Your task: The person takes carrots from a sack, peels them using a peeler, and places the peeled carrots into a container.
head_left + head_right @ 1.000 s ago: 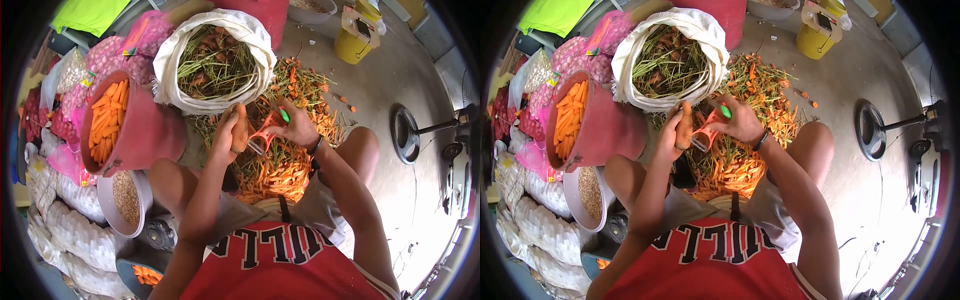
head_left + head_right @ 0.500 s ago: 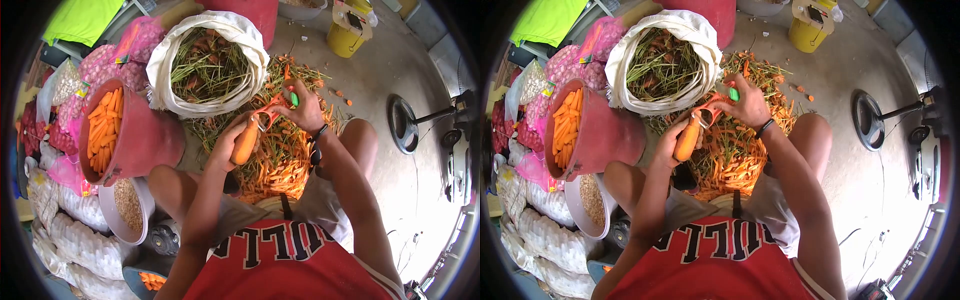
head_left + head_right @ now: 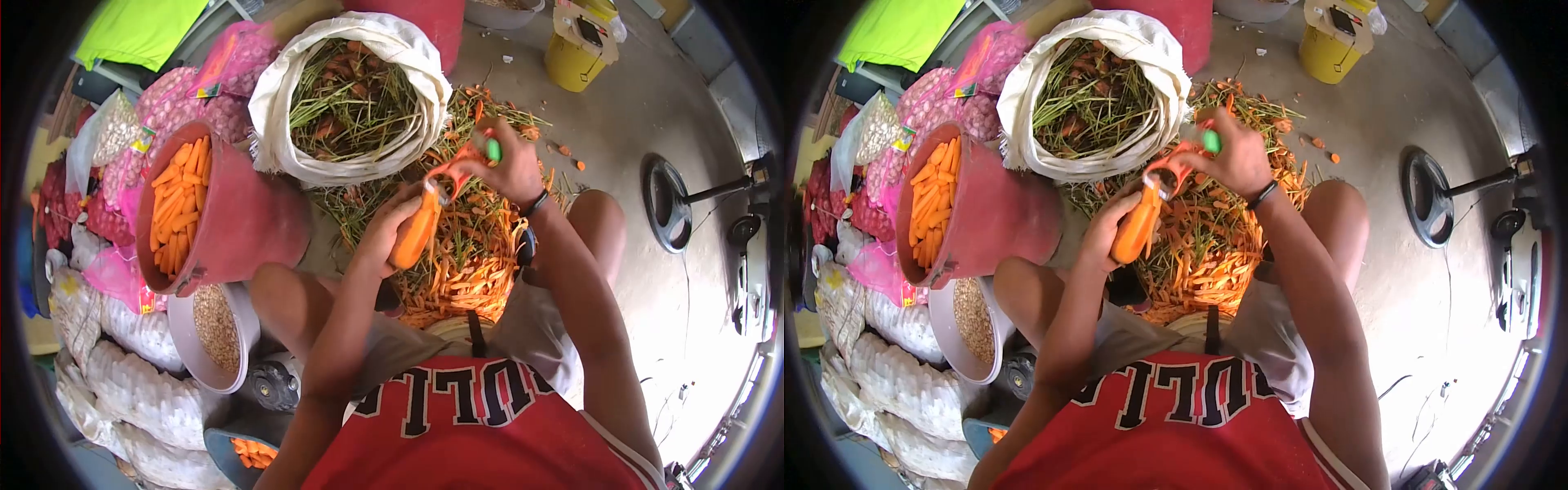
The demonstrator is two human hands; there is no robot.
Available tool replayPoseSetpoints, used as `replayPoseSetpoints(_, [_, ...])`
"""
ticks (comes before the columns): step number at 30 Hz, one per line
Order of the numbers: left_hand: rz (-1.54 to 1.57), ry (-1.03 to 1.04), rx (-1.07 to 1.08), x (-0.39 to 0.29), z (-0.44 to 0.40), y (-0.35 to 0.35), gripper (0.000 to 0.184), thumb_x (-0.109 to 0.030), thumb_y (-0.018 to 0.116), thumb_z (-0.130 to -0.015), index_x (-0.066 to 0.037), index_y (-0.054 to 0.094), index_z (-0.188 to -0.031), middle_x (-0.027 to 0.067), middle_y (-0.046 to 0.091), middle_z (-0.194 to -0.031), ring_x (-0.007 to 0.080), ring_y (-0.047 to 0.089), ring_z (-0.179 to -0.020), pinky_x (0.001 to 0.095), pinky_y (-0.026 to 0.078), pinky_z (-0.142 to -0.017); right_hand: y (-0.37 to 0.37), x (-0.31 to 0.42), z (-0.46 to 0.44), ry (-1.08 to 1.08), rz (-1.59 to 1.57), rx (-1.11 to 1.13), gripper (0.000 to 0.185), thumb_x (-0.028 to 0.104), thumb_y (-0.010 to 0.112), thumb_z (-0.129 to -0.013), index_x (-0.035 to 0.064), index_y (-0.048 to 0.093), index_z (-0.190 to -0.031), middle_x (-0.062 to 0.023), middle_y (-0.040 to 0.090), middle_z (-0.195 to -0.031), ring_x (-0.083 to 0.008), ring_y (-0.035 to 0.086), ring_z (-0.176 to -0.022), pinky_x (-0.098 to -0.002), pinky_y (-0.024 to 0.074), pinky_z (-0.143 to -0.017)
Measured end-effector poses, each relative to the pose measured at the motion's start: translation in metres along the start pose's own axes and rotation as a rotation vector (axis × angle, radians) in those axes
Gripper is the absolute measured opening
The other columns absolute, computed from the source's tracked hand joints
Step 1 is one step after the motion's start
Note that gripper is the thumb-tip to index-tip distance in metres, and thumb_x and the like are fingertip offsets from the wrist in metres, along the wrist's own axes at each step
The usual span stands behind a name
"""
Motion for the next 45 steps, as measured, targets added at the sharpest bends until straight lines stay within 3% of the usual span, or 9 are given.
replayPoseSetpoints(4, [0.193, 0.099, 0.275, -0.018, -0.005, 0.013, 0.041, -0.022, 0.049, -0.1, -0.004, 0.047, -0.137, 0.0108, 0.062, -0.113, 0.0162, 0.064, -0.094, 0.0307, 0.055, -0.073, 0.004, -0.006, 0.01, 0.105, -0.188, 0.005, 0.061, 0.044, 0.088, -0.067, 0.0065, 0.058, -0.104, -0.0117, 0.068, -0.084, -0.0253, 0.07, -0.07, -0.0343, 0.0563, -0.061])
replayPoseSetpoints(5, [0.251, 0.108, -0.024, -0.01, -0.011, -0.003, 0.041, -0.024, 0.048, -0.1, -0.004, 0.045, -0.136, 0.0108, 0.062, -0.11, 0.0157, 0.065, -0.089, 0.0298, 0.055, -0.065, 0.009, 0.02, 0.018, -0.035, -0.21, 0.001, 0.058, 0.045, 0.087, -0.069, 0.0075, 0.058, -0.103, -0.0108, 0.066, -0.082, -0.0259, 0.069, -0.07, -0.0349, 0.0565, -0.061])
replayPoseSetpoints(8, [0.229, 0.138, -0.09, -0.006, -0.01, -0.002, 0.04, -0.024, 0.047, -0.101, -0.004, 0.044, -0.136, 0.0102, 0.061, -0.11, 0.0163, 0.065, -0.088, 0.0298, 0.055, -0.064, 0.024, 0.057, 0.03, -0.233, -0.046, 0.19, 0.063, 0.044, 0.089, -0.066, 0.0055, 0.058, -0.104, -0.0086, 0.068, -0.085, -0.0205, 0.071, -0.074, -0.0329, 0.0568, -0.065])
replayPoseSetpoints(16, [0.312, 0.062, 0.086, -0.005, -0.013, 0.005, 0.037, -0.023, 0.049, -0.1, -0.004, 0.048, -0.131, 0.0098, 0.063, -0.099, 0.0179, 0.063, -0.073, 0.0314, 0.054, -0.062, -0.008, -0.003, 0.009, 0.168, -0.121, 0.004, 0.058, 0.041, 0.089, -0.067, 0.0061, 0.057, -0.101, -0.0114, 0.068, -0.088, -0.0206, 0.069, -0.074, -0.0324, 0.0554, -0.063])
replayPoseSetpoints(20, [0.206, 0.108, -0.182, -0.003, -0.013, -0.009, 0.037, -0.025, 0.049, -0.099, -0.004, 0.048, -0.13, 0.0114, 0.064, -0.108, 0.0178, 0.066, -0.08, 0.0306, 0.058, -0.064, 0.026, 0.061, 0.034, -0.222, -0.065, 0.228, 0.058, 0.047, 0.087, -0.068, 0.0078, 0.057, -0.099, -0.0079, 0.065, -0.085, -0.021, 0.068, -0.069, -0.0319, 0.0556, -0.062])
replayPoseSetpoints(26, [0.243, 0.053, 0.233, 0.005, -0.009, 0.0, 0.038, -0.026, 0.047, -0.101, -0.003, 0.05, -0.131, 0.0106, 0.063, -0.11, 0.0188, 0.065, -0.092, 0.0385, 0.057, -0.077, -0.011, -0.022, 0.0, 0.176, 0.039, -0.034, 0.066, 0.044, 0.089, -0.065, 0.0046, 0.056, -0.108, -0.0107, 0.066, -0.084, -0.0241, 0.069, -0.072, -0.0328, 0.0549, -0.064])
replayPoseSetpoints(31, [0.279, 0.072, -0.131, 0.002, -0.016, -0.01, 0.039, -0.027, 0.046, -0.101, -0.004, 0.049, -0.133, 0.0109, 0.063, -0.11, 0.0183, 0.066, -0.09, 0.0339, 0.058, -0.077, 0.019, 0.055, 0.03, -0.197, -0.118, 0.183, 0.06, 0.05, 0.084, -0.07, 0.0068, 0.058, -0.102, -0.0075, 0.065, -0.082, -0.0225, 0.068, -0.069, -0.0341, 0.0553, -0.062])
replayPoseSetpoints(39, [0.28, 0.046, 0.222, 0.0, 0.0, 0.014, 0.043, -0.023, 0.048, -0.1, -0.001, 0.047, -0.136, 0.0133, 0.064, -0.104, 0.0165, 0.065, -0.087, 0.0311, 0.057, -0.073, -0.016, -0.014, 0.002, 0.052, 0.063, -0.123, 0.063, 0.05, 0.085, -0.068, 0.0073, 0.054, -0.103, -0.0134, 0.066, -0.081, -0.0295, 0.068, -0.067, -0.0393, 0.0536, -0.055])
replayPoseSetpoints(45, [0.24, 0.11, -0.045, 0.0, -0.005, -0.003, 0.04, -0.025, 0.049, -0.1, -0.001, 0.052, -0.132, 0.0109, 0.065, -0.107, 0.0163, 0.066, -0.083, 0.0296, 0.056, -0.069, 0.015, 0.068, 0.033, -0.304, -0.054, 0.14, 0.063, 0.054, 0.083, -0.068, 0.0056, 0.057, -0.098, -0.0092, 0.064, -0.085, -0.024, 0.067, -0.066, -0.0338, 0.0541, -0.056])
Point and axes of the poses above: each hand's wrist, its own z-axis away from the middle knuckle, its own y-axis out of the palm, x = y × z, the point moved 8 cm from there along -z, towards the middle knuckle
